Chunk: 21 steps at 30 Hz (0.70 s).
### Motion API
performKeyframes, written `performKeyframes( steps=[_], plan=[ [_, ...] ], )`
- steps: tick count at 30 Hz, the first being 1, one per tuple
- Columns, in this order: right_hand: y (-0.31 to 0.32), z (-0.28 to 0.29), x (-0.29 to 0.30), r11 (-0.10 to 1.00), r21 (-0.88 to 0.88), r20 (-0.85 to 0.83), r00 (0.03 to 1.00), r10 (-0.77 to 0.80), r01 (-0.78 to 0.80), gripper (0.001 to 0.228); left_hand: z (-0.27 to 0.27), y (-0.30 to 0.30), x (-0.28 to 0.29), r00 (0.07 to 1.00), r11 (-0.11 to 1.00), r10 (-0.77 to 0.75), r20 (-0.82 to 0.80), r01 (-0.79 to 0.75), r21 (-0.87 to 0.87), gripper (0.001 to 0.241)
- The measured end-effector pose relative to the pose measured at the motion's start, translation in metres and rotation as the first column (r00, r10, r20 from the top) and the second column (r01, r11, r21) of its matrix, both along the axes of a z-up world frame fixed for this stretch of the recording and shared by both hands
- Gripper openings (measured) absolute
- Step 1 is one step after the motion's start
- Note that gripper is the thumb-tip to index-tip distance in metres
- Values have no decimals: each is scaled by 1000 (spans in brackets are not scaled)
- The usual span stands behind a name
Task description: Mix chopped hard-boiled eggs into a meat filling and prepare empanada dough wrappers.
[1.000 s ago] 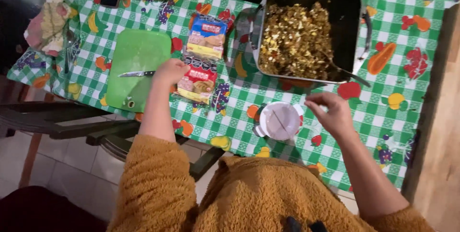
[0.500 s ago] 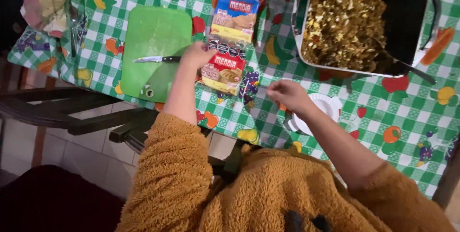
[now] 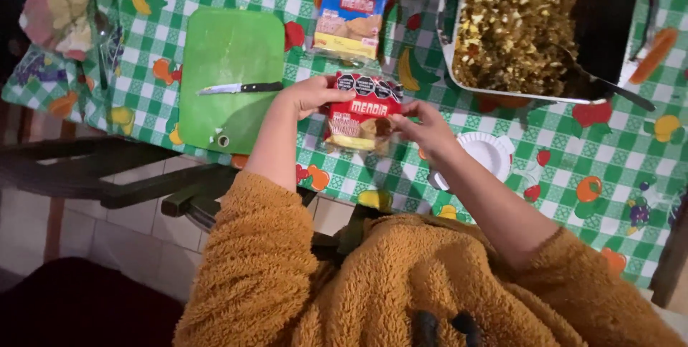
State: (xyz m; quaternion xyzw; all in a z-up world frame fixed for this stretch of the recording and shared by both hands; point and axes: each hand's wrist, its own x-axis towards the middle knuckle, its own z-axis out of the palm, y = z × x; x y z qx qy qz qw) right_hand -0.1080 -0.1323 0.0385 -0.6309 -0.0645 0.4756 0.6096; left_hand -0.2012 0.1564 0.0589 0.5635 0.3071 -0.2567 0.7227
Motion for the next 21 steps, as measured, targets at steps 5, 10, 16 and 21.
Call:
performKeyframes(
  steps=[5,10,16,21],
  plan=[
    [-47,40,5,969,179,-48,985,-164,170,24,12,-54,29,978,974,-169,121,185,-133,55],
    [-95,46,15,911,135,-132,919,-372,389,20,33,-137,58,974,975,-211,86,215,-49,43],
    [-166,95,20,882,95,435,778,-453,461,16,42,-228,71,867,994,-96,489,63,84,34],
    [-233,114,25,774,241,721,425,-547,586,15,85,-309,67,707,724,-86,702,-440,532,32]
  ],
)
